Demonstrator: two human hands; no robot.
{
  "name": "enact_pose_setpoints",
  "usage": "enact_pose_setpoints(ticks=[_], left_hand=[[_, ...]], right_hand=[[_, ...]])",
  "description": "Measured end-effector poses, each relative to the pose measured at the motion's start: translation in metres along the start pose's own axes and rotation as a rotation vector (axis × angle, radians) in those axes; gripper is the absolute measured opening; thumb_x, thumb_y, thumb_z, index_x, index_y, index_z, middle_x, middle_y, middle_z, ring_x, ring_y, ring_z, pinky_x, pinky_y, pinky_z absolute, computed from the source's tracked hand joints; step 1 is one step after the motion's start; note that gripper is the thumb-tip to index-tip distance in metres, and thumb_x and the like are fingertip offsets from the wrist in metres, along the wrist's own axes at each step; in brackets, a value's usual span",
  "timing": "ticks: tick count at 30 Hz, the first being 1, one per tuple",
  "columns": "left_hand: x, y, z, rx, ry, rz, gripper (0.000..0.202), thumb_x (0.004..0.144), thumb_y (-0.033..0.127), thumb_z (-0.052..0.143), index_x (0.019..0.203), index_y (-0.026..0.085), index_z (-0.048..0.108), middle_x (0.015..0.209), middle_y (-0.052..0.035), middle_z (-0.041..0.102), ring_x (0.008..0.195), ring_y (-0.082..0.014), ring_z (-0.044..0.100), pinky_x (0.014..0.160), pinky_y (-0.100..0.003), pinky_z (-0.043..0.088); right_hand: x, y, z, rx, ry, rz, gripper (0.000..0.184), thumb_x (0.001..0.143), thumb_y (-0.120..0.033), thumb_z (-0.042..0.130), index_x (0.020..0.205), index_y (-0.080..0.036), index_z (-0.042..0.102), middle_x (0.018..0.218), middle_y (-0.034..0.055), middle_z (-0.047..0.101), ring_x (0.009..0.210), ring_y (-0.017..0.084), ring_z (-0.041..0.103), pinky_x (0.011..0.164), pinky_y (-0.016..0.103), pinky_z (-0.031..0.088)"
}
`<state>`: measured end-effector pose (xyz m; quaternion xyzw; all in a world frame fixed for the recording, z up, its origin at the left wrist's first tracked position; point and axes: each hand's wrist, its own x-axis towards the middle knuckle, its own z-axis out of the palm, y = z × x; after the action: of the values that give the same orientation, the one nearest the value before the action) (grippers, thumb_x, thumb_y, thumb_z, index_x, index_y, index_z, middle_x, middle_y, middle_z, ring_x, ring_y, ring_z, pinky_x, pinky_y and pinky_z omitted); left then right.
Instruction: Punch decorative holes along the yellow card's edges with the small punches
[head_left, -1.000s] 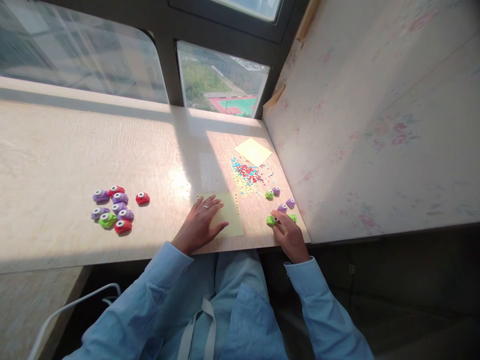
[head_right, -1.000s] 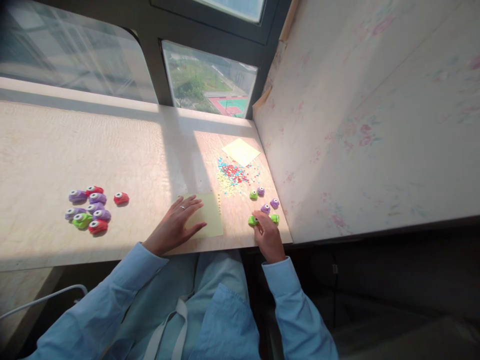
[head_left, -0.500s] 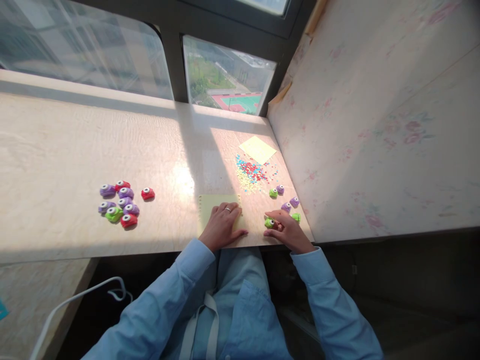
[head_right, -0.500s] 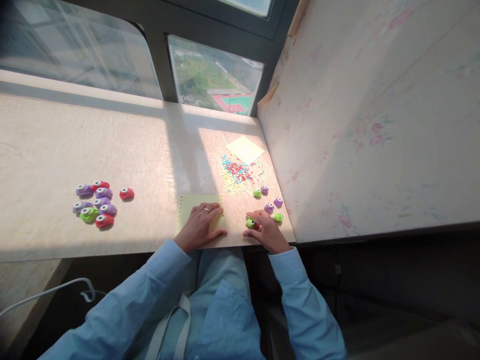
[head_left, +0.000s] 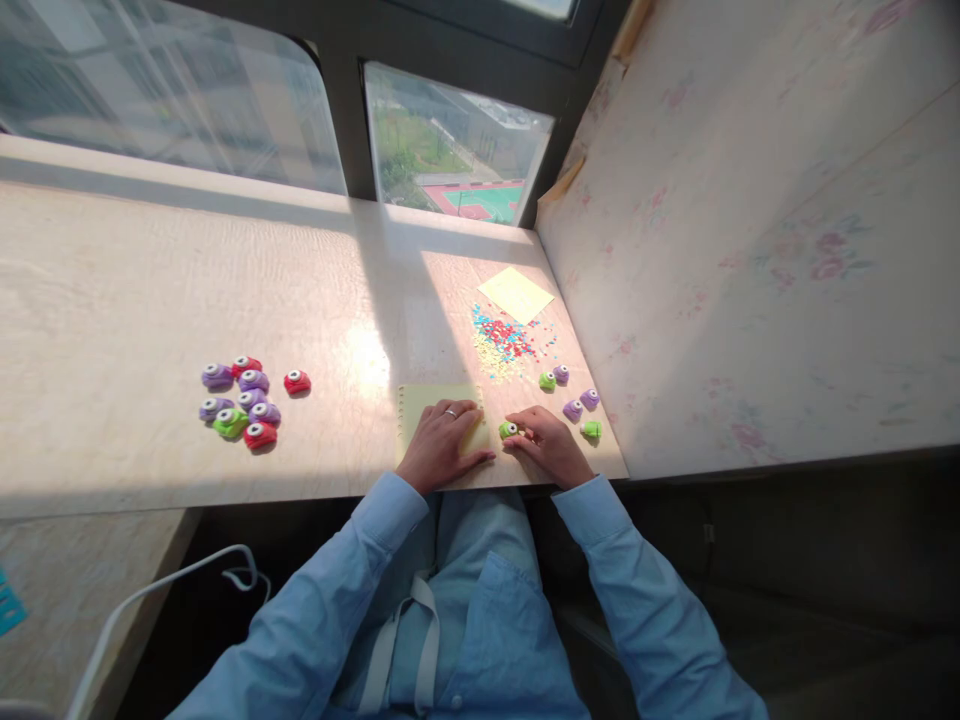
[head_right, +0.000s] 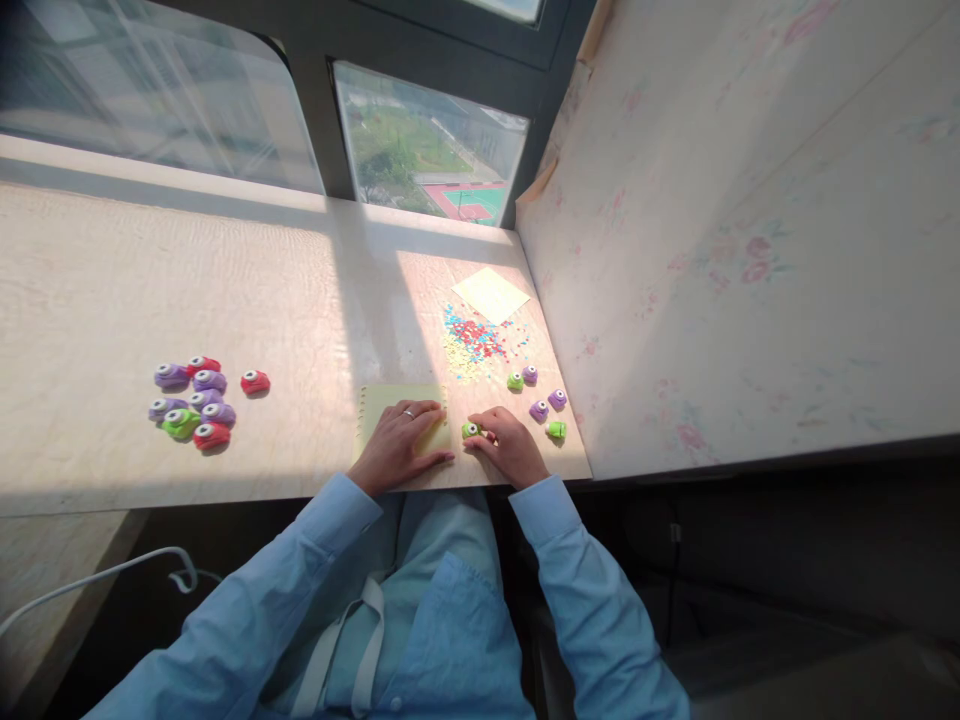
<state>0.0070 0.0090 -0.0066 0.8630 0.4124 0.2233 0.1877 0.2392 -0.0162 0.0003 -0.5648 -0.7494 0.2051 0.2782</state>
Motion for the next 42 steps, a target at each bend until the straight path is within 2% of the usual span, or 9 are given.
enact_pose_setpoints(ticks=[5,17,25,33,38,42], left_hand=[[0.0,0.0,0.0,0.012,0.002,0.011,0.053,0.084,0.06,0.068,0.121,0.022,0.064,0.131,-0.0114,0.065,0.117,-0.0322,0.057,0.094,-0.048,0.045],[-0.001,0.001,-0.001,0.014,-0.018,0.01,0.055,0.084,0.063,0.066,0.122,0.023,0.063,0.133,-0.011,0.063,0.118,-0.0322,0.055,0.094,-0.048,0.043],[-0.002,0.001,0.0,0.007,-0.012,0.011,0.059,0.082,0.064,0.068,0.124,0.023,0.062,0.134,-0.0109,0.063,0.119,-0.0316,0.055,0.094,-0.046,0.042],[-0.002,0.003,-0.002,-0.017,-0.003,0.013,0.065,0.084,0.063,0.065,0.13,0.019,0.057,0.135,-0.0128,0.063,0.12,-0.0317,0.055,0.095,-0.047,0.042],[-0.002,0.006,-0.003,-0.031,0.005,-0.022,0.055,0.089,0.043,0.063,0.135,0.015,0.052,0.134,-0.0132,0.063,0.12,-0.0309,0.056,0.097,-0.046,0.043],[-0.002,0.006,-0.003,-0.044,0.005,-0.036,0.052,0.088,0.034,0.06,0.135,0.016,0.051,0.134,-0.013,0.063,0.12,-0.0308,0.056,0.098,-0.046,0.043]], right_hand=[[0.01,0.001,0.012,0.067,-0.006,-0.015,0.026,0.086,-0.029,0.072,0.111,-0.023,0.075,0.095,0.0027,0.07,0.076,0.016,0.064,0.074,0.031,0.055],[0.014,0.005,0.01,0.178,-0.087,-0.045,0.032,0.091,-0.034,0.067,0.121,-0.024,0.073,0.105,0.0058,0.069,0.098,0.02,0.066,0.088,0.034,0.056],[0.011,0.002,0.008,0.134,-0.161,-0.138,0.033,0.091,-0.025,0.066,0.124,-0.026,0.072,0.1,0.0055,0.067,0.093,0.02,0.067,0.083,0.031,0.055],[0.009,-0.014,0.016,0.114,-0.061,0.014,0.021,0.085,-0.023,0.073,0.105,-0.023,0.075,0.089,0.0021,0.064,0.077,0.017,0.063,0.075,0.03,0.053],[0.011,-0.027,0.025,0.057,0.047,0.114,0.015,0.081,-0.023,0.076,0.096,-0.021,0.073,0.087,0.0029,0.062,0.078,0.018,0.061,0.072,0.03,0.051],[0.005,-0.033,0.032,0.063,0.087,0.13,0.019,0.083,-0.024,0.073,0.102,-0.019,0.072,0.083,0.0025,0.062,0.072,0.018,0.059,0.07,0.031,0.051]])
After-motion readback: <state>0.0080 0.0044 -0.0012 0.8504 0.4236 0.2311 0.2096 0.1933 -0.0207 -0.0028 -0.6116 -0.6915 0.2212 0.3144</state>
